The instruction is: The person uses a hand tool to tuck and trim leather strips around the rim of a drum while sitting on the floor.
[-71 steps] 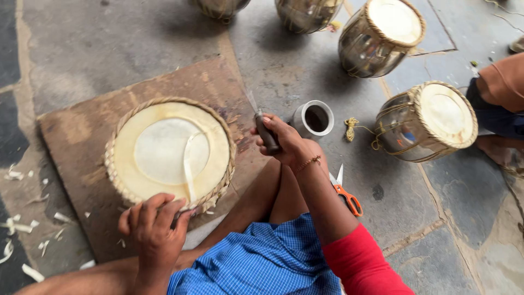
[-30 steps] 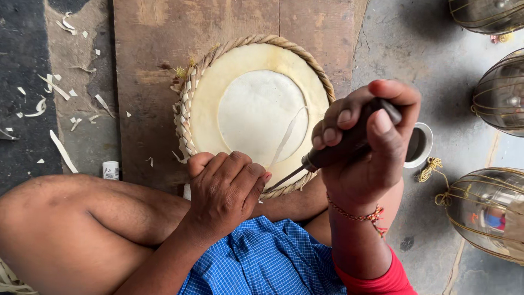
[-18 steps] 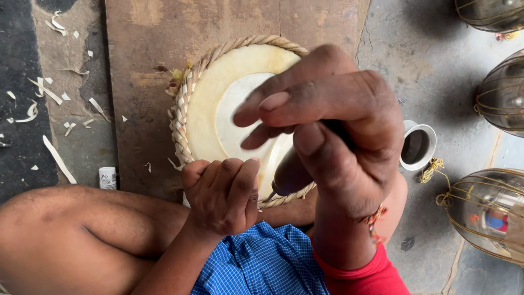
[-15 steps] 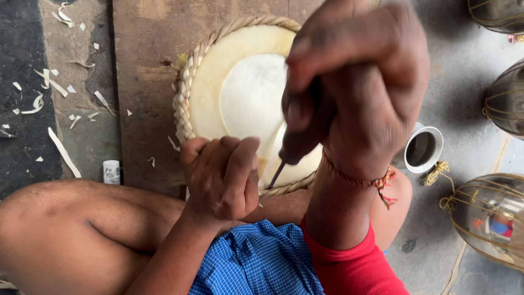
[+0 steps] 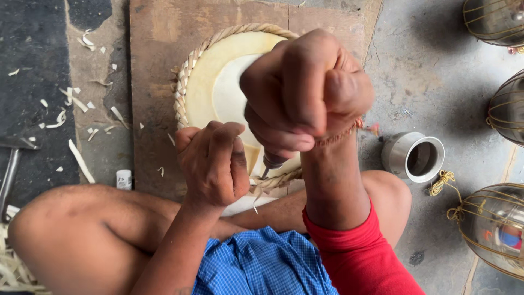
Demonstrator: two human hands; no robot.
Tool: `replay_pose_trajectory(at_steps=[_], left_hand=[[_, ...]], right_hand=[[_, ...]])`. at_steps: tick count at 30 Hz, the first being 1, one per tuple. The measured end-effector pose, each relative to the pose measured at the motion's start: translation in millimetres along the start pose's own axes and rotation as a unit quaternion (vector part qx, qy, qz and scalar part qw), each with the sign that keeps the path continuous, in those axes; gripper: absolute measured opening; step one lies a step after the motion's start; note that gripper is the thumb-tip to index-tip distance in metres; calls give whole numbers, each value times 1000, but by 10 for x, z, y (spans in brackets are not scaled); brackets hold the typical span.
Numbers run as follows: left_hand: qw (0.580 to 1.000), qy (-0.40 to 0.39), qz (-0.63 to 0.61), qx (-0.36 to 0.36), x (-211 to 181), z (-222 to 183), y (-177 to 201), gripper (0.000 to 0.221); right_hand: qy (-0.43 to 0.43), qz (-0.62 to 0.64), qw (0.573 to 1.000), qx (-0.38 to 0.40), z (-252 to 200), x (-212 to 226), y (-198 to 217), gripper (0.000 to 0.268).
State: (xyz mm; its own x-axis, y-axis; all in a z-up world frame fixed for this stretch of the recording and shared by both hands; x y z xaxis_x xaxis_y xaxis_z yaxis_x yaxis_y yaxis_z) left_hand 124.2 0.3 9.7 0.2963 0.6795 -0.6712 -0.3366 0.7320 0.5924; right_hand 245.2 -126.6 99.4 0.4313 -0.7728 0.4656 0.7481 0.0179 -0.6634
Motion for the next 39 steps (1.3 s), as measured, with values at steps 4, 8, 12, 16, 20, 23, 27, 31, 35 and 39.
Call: replay_pose_trajectory(at_steps=[4, 8, 12, 16, 20, 23, 27, 31, 35, 39], left_hand=[[998, -63, -6, -15, -91, -340, 88, 23], [998, -47, -33, -12, -253, -707, 193, 24], [998, -55, 1, 2, -269, -804, 299, 10], [993, -78, -45, -75, -23, -854, 840, 21], [951, 180, -169, -184, 1437, -1166, 2011, 13], [918, 291, 115, -242, 2736, -1626, 2817, 4], [838, 399, 301, -218, 3836, -2290, 3127, 8], [829, 419, 325, -180, 4287, -2416, 2902, 16], [759, 534, 365, -76, 4463, -2135, 2733, 28], [829, 447, 247, -227, 4207, -1951, 2920, 19]], right_hand=[[-11, 88, 996, 15, -352, -287, -60, 37], [19, -54, 971, -233, -937, -543, -265, 20], [46, -369, 895, -248, -1215, -524, -571, 28], [57, -625, 741, -238, -1573, -470, -876, 52], [100, -662, 666, -330, -2524, -383, -805, 55], [112, -641, 611, -450, -3151, -317, -515, 49], [-48, -615, 610, -497, -3395, -203, -500, 40], [-117, -623, 582, -509, -3226, -291, -701, 35], [-93, -633, 608, -470, -3029, -441, -764, 29], [-83, -640, 621, -445, -3175, -376, -694, 27]])
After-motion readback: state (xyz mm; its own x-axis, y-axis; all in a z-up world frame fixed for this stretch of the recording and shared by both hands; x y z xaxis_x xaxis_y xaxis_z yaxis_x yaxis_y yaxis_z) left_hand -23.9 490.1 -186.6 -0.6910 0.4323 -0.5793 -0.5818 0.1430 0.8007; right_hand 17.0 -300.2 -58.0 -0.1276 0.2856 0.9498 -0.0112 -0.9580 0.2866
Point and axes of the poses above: each hand's wrist, its own z-axis towards the middle knuckle, its own y-axis out of the back of the hand, x = y × z, the point moved 2 cm from there along z, towards the middle knuckle, and after that the axes turned 7 degrees about y, right-handed, at the moved point
